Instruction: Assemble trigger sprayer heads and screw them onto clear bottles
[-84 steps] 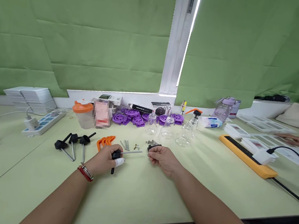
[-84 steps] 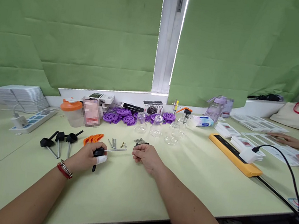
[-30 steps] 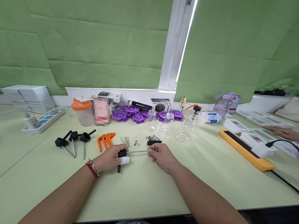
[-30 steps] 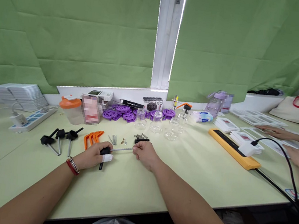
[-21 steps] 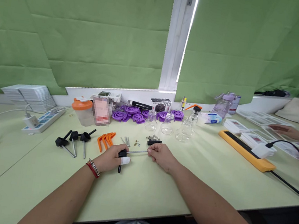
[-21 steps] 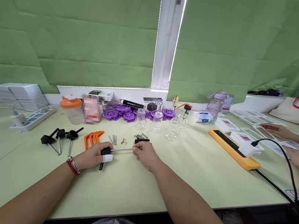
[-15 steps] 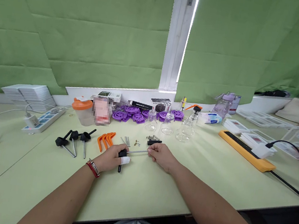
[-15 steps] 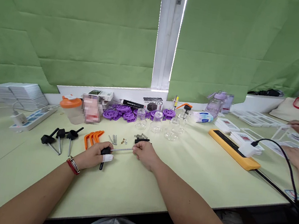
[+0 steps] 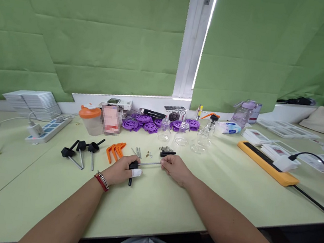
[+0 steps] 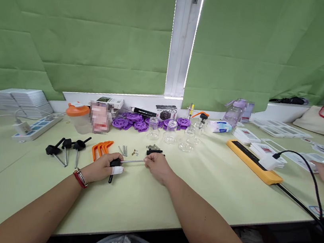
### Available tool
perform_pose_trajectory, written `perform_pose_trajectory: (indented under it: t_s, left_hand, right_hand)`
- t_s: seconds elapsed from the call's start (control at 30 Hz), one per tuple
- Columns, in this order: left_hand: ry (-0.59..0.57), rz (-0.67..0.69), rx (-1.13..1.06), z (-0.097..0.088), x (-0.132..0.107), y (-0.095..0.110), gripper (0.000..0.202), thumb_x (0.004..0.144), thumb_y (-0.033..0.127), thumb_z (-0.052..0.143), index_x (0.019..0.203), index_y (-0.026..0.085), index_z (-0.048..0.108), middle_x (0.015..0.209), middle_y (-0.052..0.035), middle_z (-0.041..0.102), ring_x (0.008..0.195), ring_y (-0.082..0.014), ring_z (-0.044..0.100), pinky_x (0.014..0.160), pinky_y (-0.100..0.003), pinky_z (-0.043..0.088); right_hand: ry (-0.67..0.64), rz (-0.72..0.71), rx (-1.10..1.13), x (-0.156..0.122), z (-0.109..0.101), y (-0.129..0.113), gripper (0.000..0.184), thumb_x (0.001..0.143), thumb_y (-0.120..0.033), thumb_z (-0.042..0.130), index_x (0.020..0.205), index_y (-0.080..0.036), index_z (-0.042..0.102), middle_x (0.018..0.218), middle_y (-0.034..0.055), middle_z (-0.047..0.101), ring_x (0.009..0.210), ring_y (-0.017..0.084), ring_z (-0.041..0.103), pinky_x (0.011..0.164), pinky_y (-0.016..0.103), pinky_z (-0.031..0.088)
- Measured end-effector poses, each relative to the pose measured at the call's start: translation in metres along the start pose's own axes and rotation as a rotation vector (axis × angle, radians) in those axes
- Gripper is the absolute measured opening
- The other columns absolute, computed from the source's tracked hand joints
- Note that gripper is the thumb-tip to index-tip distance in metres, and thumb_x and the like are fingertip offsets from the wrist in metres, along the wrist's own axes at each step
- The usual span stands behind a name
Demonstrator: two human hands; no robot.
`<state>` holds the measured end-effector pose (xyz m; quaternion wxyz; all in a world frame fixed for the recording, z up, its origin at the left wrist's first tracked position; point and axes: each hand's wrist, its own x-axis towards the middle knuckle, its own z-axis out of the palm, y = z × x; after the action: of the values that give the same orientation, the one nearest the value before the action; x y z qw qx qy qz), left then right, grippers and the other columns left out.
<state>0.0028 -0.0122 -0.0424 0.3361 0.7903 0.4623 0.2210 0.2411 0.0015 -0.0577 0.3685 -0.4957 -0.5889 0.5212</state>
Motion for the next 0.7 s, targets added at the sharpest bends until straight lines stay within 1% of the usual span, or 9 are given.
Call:
perform_pose_trajectory:
  t_s: [0.17, 0.33, 0.53, 0.7]
  left_hand:
    - [0.003, 0.003, -0.003, 0.0001, -0.0003, 0.0003, 0.028, 0.075, 0.042, 0.058, 0.088, 0.018, 0.052, 0.075, 0.0019, 0.049, 0.065, -0.0119, 0.043, 0.058, -0.023, 0.037]
    - [-0.005, -0.004, -0.009, 0.0, -0.0002, -0.0002, 0.027, 0.075, 0.04, 0.059, 0.089, 0.018, 0.052, 0.075, 0.0024, 0.048, 0.065, -0.0117, 0.043, 0.058, -0.023, 0.037]
    - [-0.003, 0.005, -0.009, 0.0001, -0.0003, -0.0004, 0.025, 0.075, 0.039, 0.059, 0.088, 0.018, 0.052, 0.074, 0.0027, 0.047, 0.065, -0.0117, 0.042, 0.058, -0.023, 0.036]
    - [0.002, 0.003, -0.003, -0.0001, -0.0007, -0.0001, 0.025, 0.076, 0.04, 0.056, 0.088, 0.018, 0.052, 0.074, 0.0022, 0.048, 0.065, -0.0119, 0.042, 0.058, -0.023, 0.036]
  right_hand:
    - [0.006, -0.013, -0.033, 0.0009, 0.0, 0.003, 0.019, 0.076, -0.033, 0.054, 0.065, -0.017, 0.051, 0.061, -0.0014, 0.054, 0.049, 0.008, 0.036, 0.05, 0.023, 0.029]
    - [0.003, -0.019, -0.062, 0.0007, -0.0005, 0.0029, 0.021, 0.075, -0.036, 0.053, 0.065, -0.018, 0.051, 0.059, -0.0024, 0.052, 0.049, 0.008, 0.035, 0.05, 0.023, 0.028]
    - [0.005, -0.039, -0.105, 0.0001, 0.0004, 0.0016, 0.024, 0.076, -0.036, 0.051, 0.061, -0.018, 0.048, 0.054, -0.0042, 0.044, 0.048, 0.008, 0.029, 0.049, 0.023, 0.025]
    - [0.012, -0.046, -0.118, 0.0007, 0.0017, 0.0033, 0.025, 0.076, -0.037, 0.05, 0.06, -0.018, 0.046, 0.053, -0.0044, 0.043, 0.048, 0.008, 0.03, 0.05, 0.023, 0.025]
